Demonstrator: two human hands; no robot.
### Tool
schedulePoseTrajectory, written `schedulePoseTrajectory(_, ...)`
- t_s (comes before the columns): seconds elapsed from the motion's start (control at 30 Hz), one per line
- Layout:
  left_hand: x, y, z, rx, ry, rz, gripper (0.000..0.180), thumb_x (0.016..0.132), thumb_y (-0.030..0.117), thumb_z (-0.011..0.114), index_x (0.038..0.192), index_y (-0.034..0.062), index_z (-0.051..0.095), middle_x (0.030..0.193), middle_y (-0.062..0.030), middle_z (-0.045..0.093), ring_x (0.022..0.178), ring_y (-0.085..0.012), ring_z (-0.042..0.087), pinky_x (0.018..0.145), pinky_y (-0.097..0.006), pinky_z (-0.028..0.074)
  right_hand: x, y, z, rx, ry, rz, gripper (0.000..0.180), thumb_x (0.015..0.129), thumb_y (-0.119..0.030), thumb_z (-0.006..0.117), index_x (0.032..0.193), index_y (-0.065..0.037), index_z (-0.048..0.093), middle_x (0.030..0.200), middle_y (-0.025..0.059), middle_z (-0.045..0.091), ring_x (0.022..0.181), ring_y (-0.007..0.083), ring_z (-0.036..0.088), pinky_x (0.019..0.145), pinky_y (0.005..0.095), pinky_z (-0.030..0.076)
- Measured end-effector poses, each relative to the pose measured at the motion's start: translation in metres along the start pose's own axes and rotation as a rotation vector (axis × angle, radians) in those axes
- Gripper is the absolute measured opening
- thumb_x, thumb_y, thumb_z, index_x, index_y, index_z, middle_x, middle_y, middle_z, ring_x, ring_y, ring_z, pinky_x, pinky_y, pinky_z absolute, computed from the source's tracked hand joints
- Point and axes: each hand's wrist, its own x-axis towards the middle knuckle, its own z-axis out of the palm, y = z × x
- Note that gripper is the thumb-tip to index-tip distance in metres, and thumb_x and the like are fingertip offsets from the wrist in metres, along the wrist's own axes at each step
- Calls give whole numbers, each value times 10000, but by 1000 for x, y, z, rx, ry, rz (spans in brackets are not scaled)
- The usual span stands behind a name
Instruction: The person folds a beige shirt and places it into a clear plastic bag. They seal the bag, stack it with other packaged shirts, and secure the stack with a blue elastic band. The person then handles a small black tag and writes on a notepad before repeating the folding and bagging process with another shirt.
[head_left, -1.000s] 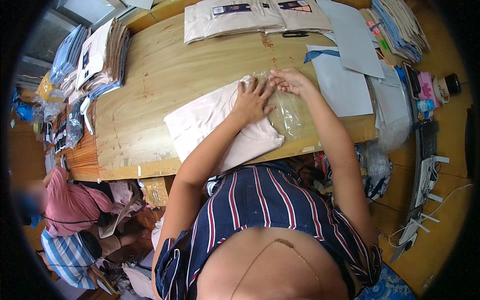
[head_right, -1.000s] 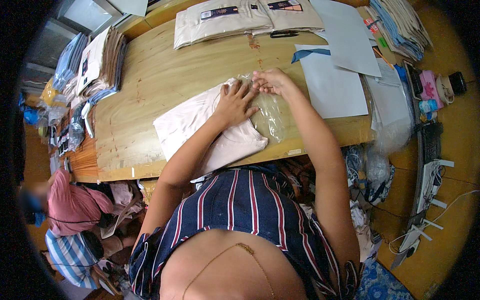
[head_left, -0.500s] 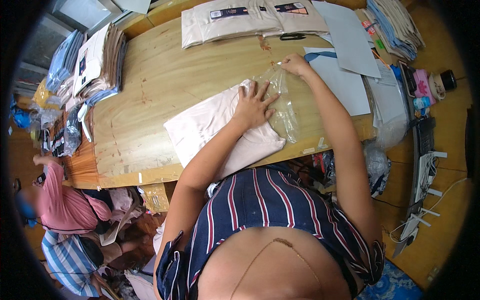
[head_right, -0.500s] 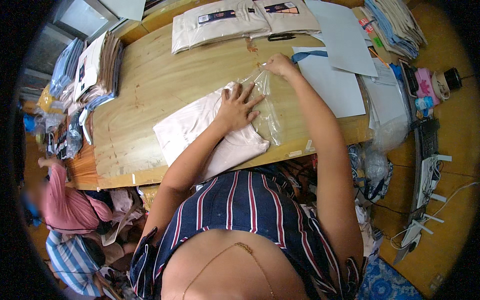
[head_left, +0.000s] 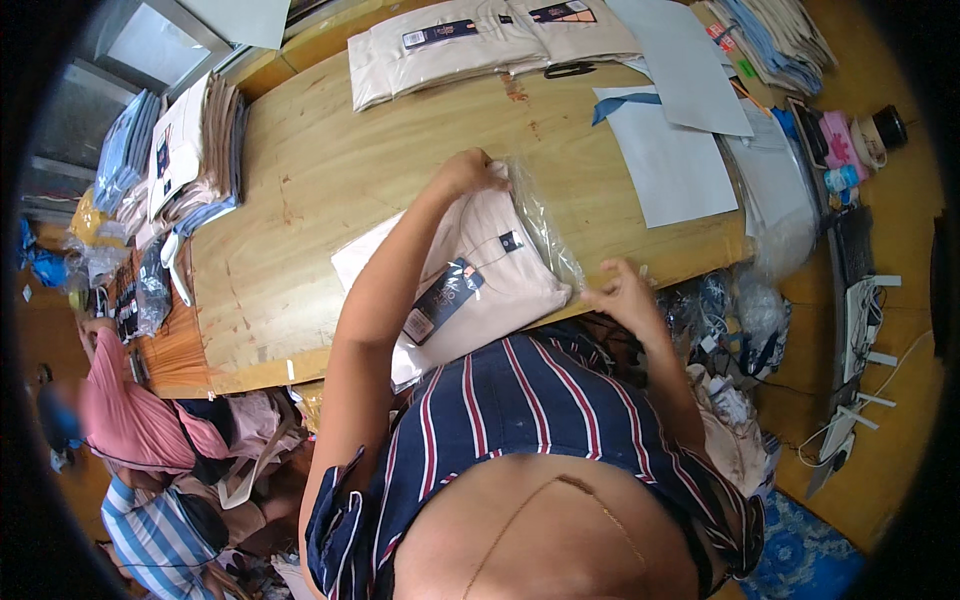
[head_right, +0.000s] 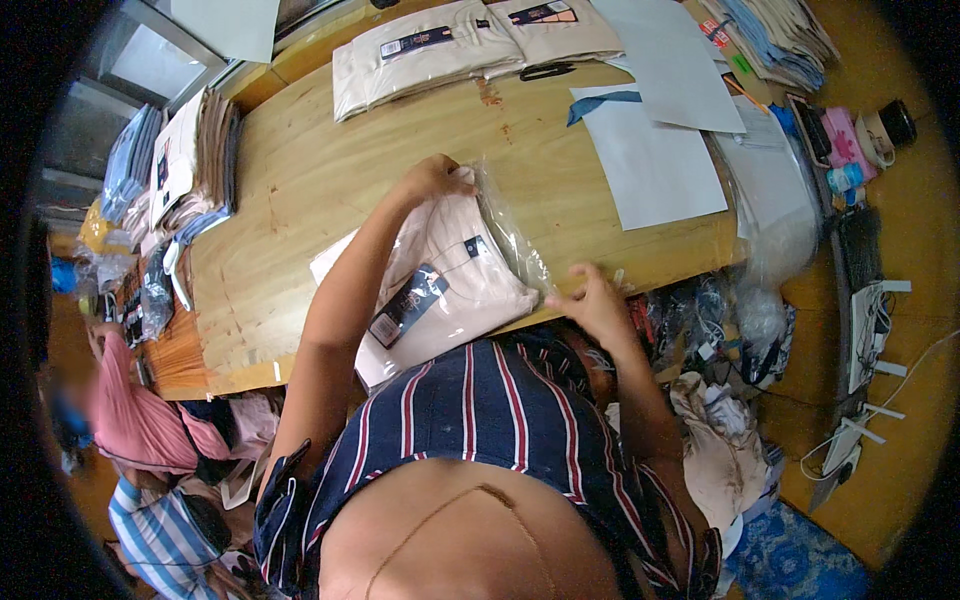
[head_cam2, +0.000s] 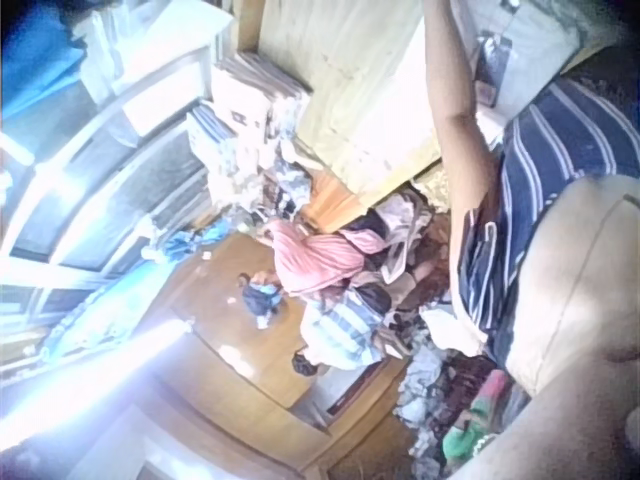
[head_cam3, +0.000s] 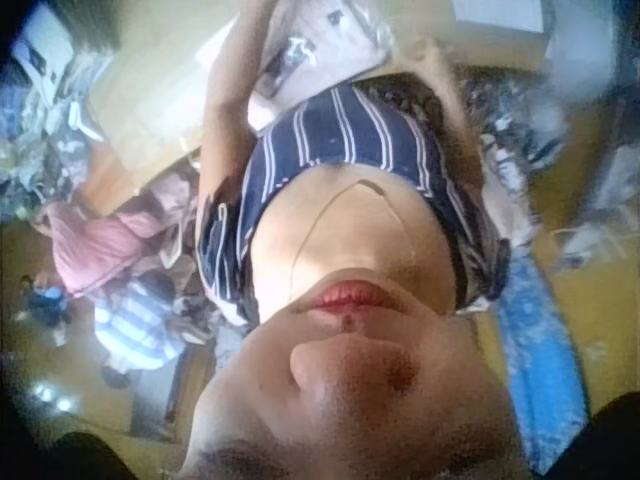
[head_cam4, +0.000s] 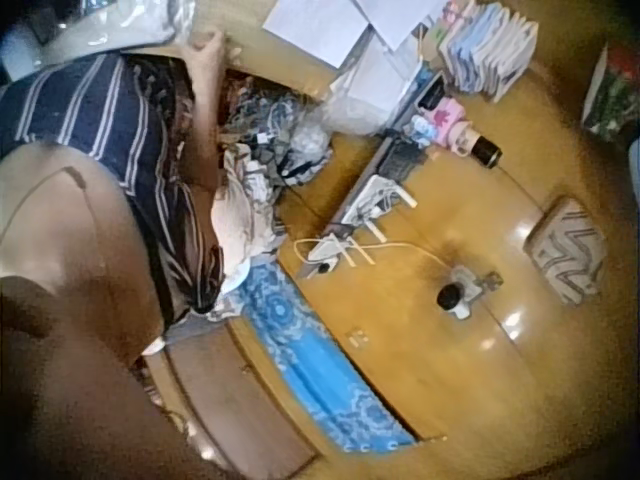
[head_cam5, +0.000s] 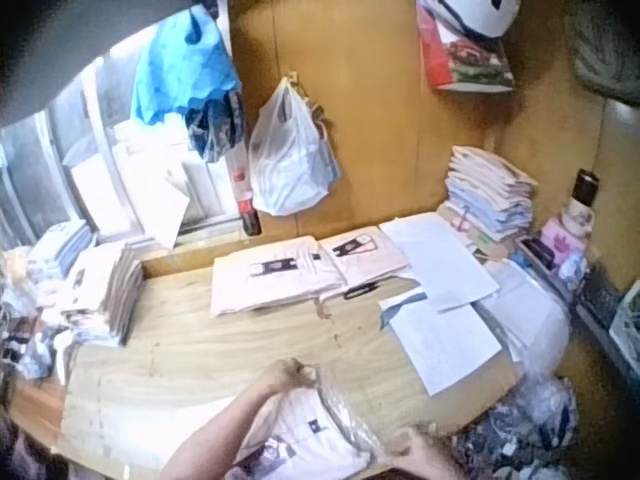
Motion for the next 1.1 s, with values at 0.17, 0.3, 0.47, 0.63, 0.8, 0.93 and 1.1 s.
schedulePoseTrajectory(0.17, -33, 21, -44, -361, -22, 155, 462, 641, 292, 681, 984, 8, 559, 888, -93, 589, 805, -156, 532, 730, -279, 414, -10, -10, 24, 809, -44, -242, 885, 579, -6, 716, 1275, -93, 176, 878, 96, 565, 775, 159, 548, 741, 279, 446)
schedulePoseTrajectory(0.3, -102, 86, -119, -515, 156, 374, 305, 666, 193, 682, 880, 10, 566, 780, -10, 568, 718, -91, 506, 664, -225, 415, 28, -56, 13, 870, 133, -611, 727, 613, -4, 696, 1222, -79, 306, 906, 50, 558, 827, 111, 521, 749, 232, 432)
schedulePoseTrajectory(0.47, -142, 95, -166, -647, 439, 745, 222, 631, 78, 700, 655, 35, 484, 693, -27, 549, 626, -78, 507, 545, -208, 404, 37, -145, -77, 750, 229, -922, 259, 666, 43, 617, 906, -25, 546, 885, 40, 583, 834, 96, 524, 742, 222, 428)
schedulePoseTrajectory(0.63, -152, 50, -98, -210, 559, 805, 238, 545, 12, 699, 593, 44, 469, 703, -58, 510, 707, -165, 488, 638, -277, 386, 44, -116, -89, 178, 329, -1198, 241, 634, 81, 597, 836, -50, 589, 911, 38, 598, 916, 158, 529, 813, 272, 403)
schedulePoseTrajectory(0.8, -140, -28, 41, 237, 385, 711, 163, 587, 42, 596, 741, 54, 543, 869, -66, 521, 882, -250, 475, 753, -332, 370, 37, -2, -23, -327, 238, -949, 123, 642, -46, 618, 763, -39, 596, 979, 58, 577, 1024, 223, 477, 867, 336, 353)
schedulePoseTrajectory(0.93, -164, -32, 70, 378, 412, 764, 240, 659, 107, 531, 893, 53, 550, 974, -83, 516, 997, -248, 458, 812, -341, 366, 5, 23, -5, -283, 236, -906, 82, 642, -29, 622, 708, -25, 574, 957, 73, 577, 1019, 238, 481, 855, 352, 352)
schedulePoseTrajectory(1.1, -173, -40, 70, 361, 235, 812, 199, 717, 107, 513, 897, 24, 537, 1048, -120, 497, 1069, -266, 429, 891, -372, 355, -19, 39, -6, -241, 221, -891, 95, 619, 1, 631, 686, -29, 570, 902, 65, 591, 977, 242, 509, 839, 354, 364)
